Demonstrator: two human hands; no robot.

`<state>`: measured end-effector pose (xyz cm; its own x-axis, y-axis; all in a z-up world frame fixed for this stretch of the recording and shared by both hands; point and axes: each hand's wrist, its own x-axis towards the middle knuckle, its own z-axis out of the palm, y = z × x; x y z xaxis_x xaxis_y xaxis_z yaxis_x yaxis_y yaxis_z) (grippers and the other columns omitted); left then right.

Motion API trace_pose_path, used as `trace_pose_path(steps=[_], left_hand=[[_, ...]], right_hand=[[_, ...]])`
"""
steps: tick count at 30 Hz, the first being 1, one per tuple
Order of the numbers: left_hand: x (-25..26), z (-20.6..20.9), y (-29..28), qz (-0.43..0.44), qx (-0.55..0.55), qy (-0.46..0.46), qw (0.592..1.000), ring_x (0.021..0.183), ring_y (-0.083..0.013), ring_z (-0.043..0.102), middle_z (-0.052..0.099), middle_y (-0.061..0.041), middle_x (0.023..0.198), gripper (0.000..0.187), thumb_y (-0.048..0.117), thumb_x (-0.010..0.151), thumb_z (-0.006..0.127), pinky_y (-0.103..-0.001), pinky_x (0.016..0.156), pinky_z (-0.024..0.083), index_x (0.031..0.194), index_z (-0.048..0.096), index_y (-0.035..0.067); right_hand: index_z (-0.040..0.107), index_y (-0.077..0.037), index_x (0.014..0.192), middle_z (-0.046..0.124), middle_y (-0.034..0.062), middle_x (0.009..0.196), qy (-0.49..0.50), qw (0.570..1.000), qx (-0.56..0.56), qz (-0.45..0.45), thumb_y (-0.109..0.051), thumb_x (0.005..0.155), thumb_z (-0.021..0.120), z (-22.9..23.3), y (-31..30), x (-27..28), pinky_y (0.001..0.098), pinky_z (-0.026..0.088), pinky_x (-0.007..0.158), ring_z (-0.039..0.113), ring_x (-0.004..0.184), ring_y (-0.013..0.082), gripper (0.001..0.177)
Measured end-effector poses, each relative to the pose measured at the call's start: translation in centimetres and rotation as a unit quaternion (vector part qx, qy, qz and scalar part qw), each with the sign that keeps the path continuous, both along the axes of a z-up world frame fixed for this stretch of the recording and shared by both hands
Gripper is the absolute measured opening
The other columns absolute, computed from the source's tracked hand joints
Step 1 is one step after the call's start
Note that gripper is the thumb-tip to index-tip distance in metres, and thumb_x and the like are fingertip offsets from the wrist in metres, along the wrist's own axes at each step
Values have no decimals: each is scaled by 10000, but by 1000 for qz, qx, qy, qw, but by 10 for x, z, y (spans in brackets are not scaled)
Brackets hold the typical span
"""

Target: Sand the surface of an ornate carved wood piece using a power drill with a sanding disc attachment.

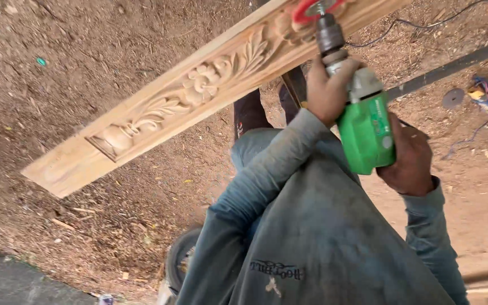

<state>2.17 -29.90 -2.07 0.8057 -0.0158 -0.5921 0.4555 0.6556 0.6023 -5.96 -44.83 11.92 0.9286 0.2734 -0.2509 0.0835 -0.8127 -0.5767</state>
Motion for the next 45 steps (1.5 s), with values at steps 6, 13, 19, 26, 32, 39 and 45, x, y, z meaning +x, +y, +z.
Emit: trace_pose_path(steps=[6,13,19,26,32,39,45], left_hand=[[-16,8,-25,8,17,26,999,820,-199,700,715,-140,958,407,188,948,719,-343,729,594,1217,530,-51],[-10,10,-48,47,-61,34,996,815,-219,716,707,-146,935,404,188,924,716,-368,724,612,1190,509,-36],[-7,17,-59,41,39,33,998,777,-203,708,709,-133,906,365,191,916,714,-361,711,607,1144,533,-28],[-32,-2,-27,43,52,29,997,725,-196,722,736,-127,871,339,164,872,725,-349,675,613,1098,576,-39],[-8,-17,12,72,2,-30,997,702,-214,716,737,-150,866,267,136,904,707,-362,649,612,1041,638,-83],[5,-28,7,84,16,-41,995,696,-217,714,732,-147,854,257,164,895,716,-354,639,601,1024,642,-46],[5,-28,-36,92,20,-12,995,726,-199,689,704,-138,860,348,241,901,749,-356,641,578,1037,633,-58]], right_hand=[[506,29,1518,662,184,981,17,997,-60,36,-103,785,821,11,-16,2,448,490,758,639,866,367,808],[510,32,1539,678,186,1006,-19,993,-92,69,-105,780,785,14,-51,2,473,484,895,645,957,378,819],[514,40,1548,663,195,951,-47,992,-81,88,-86,841,727,11,-68,1,480,486,825,639,878,392,749],[488,68,1508,652,201,915,-50,997,6,58,-104,861,745,-11,-32,-29,488,474,736,634,811,380,717],[433,51,1548,653,197,927,-100,991,-2,85,-111,767,762,-8,-3,-7,484,475,787,619,828,395,864],[433,21,1570,635,198,882,-65,992,-32,99,-69,757,758,3,1,11,505,469,783,616,810,403,880],[396,8,1620,653,250,1015,-29,989,-12,145,-49,784,733,6,-42,28,509,498,782,641,860,444,903]])
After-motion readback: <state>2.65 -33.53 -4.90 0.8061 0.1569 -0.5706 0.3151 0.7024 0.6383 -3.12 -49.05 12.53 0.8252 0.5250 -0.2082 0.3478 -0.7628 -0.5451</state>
